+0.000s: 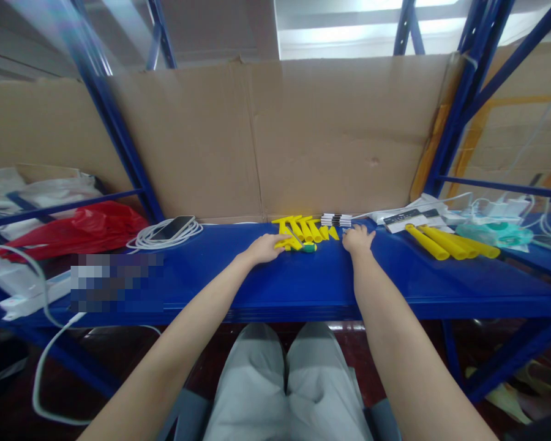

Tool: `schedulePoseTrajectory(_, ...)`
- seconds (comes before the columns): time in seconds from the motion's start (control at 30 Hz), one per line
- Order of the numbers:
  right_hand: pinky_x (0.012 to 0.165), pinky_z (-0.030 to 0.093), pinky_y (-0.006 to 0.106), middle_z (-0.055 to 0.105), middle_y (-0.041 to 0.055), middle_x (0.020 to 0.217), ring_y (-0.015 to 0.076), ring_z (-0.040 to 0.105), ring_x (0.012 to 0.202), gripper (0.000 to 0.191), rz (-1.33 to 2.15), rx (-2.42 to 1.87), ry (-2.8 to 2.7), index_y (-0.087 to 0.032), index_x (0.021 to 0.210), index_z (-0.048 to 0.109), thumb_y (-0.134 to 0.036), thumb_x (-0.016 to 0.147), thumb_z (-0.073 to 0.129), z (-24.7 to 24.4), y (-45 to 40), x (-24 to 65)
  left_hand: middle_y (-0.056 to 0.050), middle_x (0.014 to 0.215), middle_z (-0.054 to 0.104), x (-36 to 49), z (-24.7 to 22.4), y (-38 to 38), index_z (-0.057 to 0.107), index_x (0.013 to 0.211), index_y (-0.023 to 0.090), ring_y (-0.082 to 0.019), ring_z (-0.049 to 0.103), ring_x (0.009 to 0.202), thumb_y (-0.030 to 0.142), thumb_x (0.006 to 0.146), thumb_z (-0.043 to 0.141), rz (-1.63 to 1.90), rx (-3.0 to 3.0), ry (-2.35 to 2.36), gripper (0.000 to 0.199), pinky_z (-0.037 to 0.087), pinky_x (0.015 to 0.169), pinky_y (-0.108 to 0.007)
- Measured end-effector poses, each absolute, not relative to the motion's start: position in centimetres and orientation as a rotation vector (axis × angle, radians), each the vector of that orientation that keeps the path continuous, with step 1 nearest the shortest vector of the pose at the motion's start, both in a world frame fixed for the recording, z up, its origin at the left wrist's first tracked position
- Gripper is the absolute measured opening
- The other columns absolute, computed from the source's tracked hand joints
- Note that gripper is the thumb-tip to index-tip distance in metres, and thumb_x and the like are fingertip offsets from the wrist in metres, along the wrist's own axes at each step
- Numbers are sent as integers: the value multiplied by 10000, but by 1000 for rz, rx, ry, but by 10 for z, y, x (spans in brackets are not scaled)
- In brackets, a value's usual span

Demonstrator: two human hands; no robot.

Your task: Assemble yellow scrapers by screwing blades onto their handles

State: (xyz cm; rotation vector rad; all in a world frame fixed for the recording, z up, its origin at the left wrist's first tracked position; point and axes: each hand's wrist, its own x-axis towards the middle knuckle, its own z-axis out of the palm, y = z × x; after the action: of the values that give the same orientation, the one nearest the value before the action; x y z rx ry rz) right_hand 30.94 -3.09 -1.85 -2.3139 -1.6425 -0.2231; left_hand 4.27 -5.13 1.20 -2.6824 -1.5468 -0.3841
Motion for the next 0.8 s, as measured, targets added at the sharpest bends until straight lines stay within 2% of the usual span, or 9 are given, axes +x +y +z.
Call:
schedulePoseTrajectory(0.17, 977, 336, 551, 531, 191, 1254, 324, 407, 1230, 360, -191, -2290, -1619, -133, 1110, 651, -197, 868, 393, -9, -33, 301, -34, 1261, 604, 43, 11, -51, 521, 1321, 308, -232, 579, 1123, 268, 847, 529, -403, -2681, -1541, 475, 442, 939, -324)
schedulePoseTrajectory(0.43, 965, 331, 593, 509, 227, 1269, 370, 415, 1229, 435, 32, -2369, -1595, -102, 1182, 591, -158, 758, 510, 0, -26, 292, -53, 1257, 605, 43, 12, -52, 518, 1326, 297, -244, 582, 1118, 273, 848, 530, -407, -2687, -1538, 478, 445, 934, -336)
schedulePoseTrajectory(0.57, 935, 389, 524, 566, 212, 1195, 366, 454, 1196, 348, -61, -2232, -1638, -116, 1057, 658, -148, 733, 537, -1, -23, 289, -49, 1246, 613, 43, 13, -53, 513, 1328, 305, -237, 585, 1115, 271, 851, 528, -394, -2671, -1551, 478, 445, 936, -335)
schedulePoseTrajectory(0.7, 861, 447, 415, 651, 147, 997, 296, 567, 1024, 186, -65, -1879, -1692, -142, 813, 696, -159, 732, 529, 2, -17, 275, -47, 1236, 619, 44, 13, -53, 512, 1328, 307, -228, 584, 1117, 281, 851, 533, -402, -2672, -1551, 478, 441, 944, -328)
schedulePoseTrajectory(0.8, 796, 464, 338, 663, 77, 846, 210, 601, 839, 144, 56, -1502, -1765, -154, 747, 669, -206, 744, 535, 4, -16, 257, -52, 1229, 623, 44, 13, -53, 506, 1333, 309, -234, 588, 1110, 282, 854, 525, -407, -2662, -1553, 480, 443, 941, -336)
